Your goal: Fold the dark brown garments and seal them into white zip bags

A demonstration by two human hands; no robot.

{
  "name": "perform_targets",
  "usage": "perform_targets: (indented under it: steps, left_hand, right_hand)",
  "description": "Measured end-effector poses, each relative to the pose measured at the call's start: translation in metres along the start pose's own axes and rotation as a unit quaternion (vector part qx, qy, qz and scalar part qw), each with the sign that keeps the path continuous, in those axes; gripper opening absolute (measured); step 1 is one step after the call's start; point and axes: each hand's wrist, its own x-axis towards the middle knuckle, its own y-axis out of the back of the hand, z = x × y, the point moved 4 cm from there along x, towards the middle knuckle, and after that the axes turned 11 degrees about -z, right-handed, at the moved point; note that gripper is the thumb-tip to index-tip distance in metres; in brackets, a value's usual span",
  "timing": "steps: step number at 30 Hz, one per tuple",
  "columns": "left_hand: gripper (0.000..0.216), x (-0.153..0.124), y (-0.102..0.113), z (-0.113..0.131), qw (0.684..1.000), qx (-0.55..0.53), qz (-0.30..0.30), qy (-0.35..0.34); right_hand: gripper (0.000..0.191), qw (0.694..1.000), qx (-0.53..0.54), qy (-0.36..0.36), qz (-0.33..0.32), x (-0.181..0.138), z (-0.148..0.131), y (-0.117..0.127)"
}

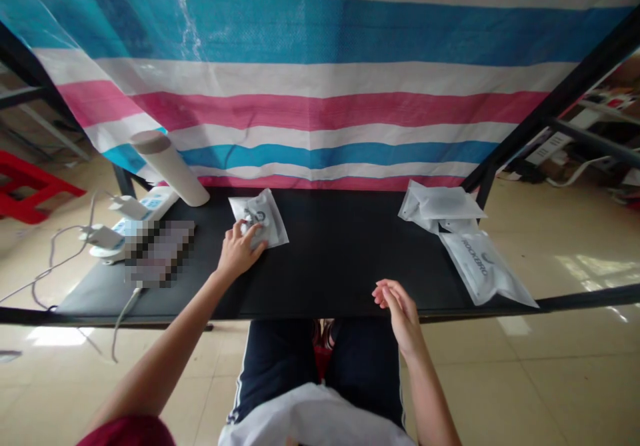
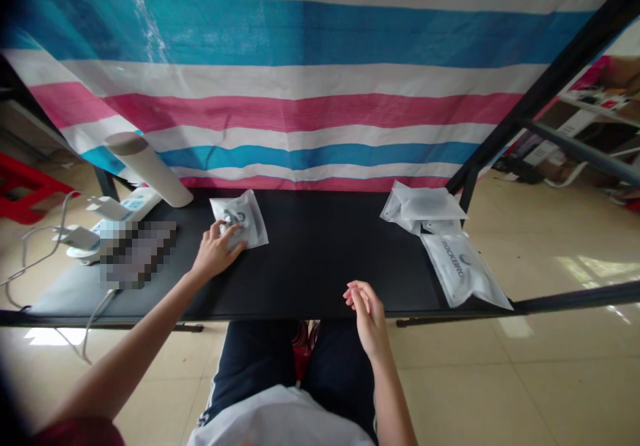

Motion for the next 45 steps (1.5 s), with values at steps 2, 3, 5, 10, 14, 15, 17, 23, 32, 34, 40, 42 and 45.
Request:
perform_targets:
  steps: [2, 3, 5, 10, 14, 15, 17, 23, 32, 34, 40, 42, 45]
  left_hand:
    - [0.052, -0.013, 0.0, 0.025, 1.0, -0.01, 0.0, -0.018]
    - [0.05, -0.021, -0.001, 0.039, 1.0, -0.013, 0.0, -0.027]
    - [0.045, -0.038, -0.001, 0.064, 0.999, -0.018, -0.005, -0.043]
    - [0.038, -0.076, -0.005, 0.109, 0.993, -0.046, -0.03, -0.104]
    - [0.039, -0.09, -0.005, 0.117, 0.987, -0.075, -0.04, -0.136]
    - [0.038, -0.092, -0.005, 0.118, 0.986, -0.082, -0.04, -0.141]
    - [0.037, -0.098, -0.004, 0.119, 0.984, -0.091, -0.04, -0.147]
    - [0.033, -0.112, 0.011, 0.129, 0.978, -0.099, -0.028, -0.182]
    - [0.034, -0.001, 0.069, 0.142, 0.974, -0.156, 0.065, -0.149]
    - [0.032, 0.03, 0.058, 0.153, 0.977, -0.161, 0.023, -0.135]
    - [0.035, 0.072, 0.006, 0.172, 0.981, -0.117, -0.14, -0.06]
    - [0.034, 0.074, -0.001, 0.171, 0.979, -0.114, -0.157, -0.062]
    - [0.032, 0.075, -0.004, 0.168, 0.975, -0.116, -0.179, -0.061]
  right_hand:
    - [0.035, 1.0, 0.003, 0.003, -0.016, 0.008, -0.002, -0.007]
    - [0.036, 1.0, 0.006, 0.003, -0.024, 0.012, -0.003, -0.011]
    - [0.036, 0.999, 0.008, 0.002, -0.039, 0.017, -0.003, -0.019]
    - [0.035, 0.997, 0.001, 0.003, -0.075, 0.028, 0.001, -0.031]
    - [0.036, 0.994, -0.051, 0.003, -0.093, 0.04, 0.005, -0.036]
    - [0.037, 0.993, -0.073, 0.007, -0.092, 0.042, 0.006, -0.037]
    - [0.037, 0.989, -0.115, 0.021, -0.086, 0.046, 0.008, -0.041]
    - [0.041, 0.988, -0.134, 0.051, -0.055, 0.048, 0.012, -0.043]
    - [0.046, 0.99, -0.102, 0.044, -0.088, 0.122, 0.0, -0.039]
    - [0.043, 0.99, -0.099, 0.026, -0.096, 0.141, 0.004, -0.047]
    - [0.035, 0.988, -0.092, -0.018, -0.123, 0.173, 0.018, -0.07]
    - [0.035, 0.987, -0.096, -0.027, -0.126, 0.18, 0.02, -0.072]
    - [0.033, 0.983, -0.129, -0.02, -0.127, 0.19, 0.018, -0.075]
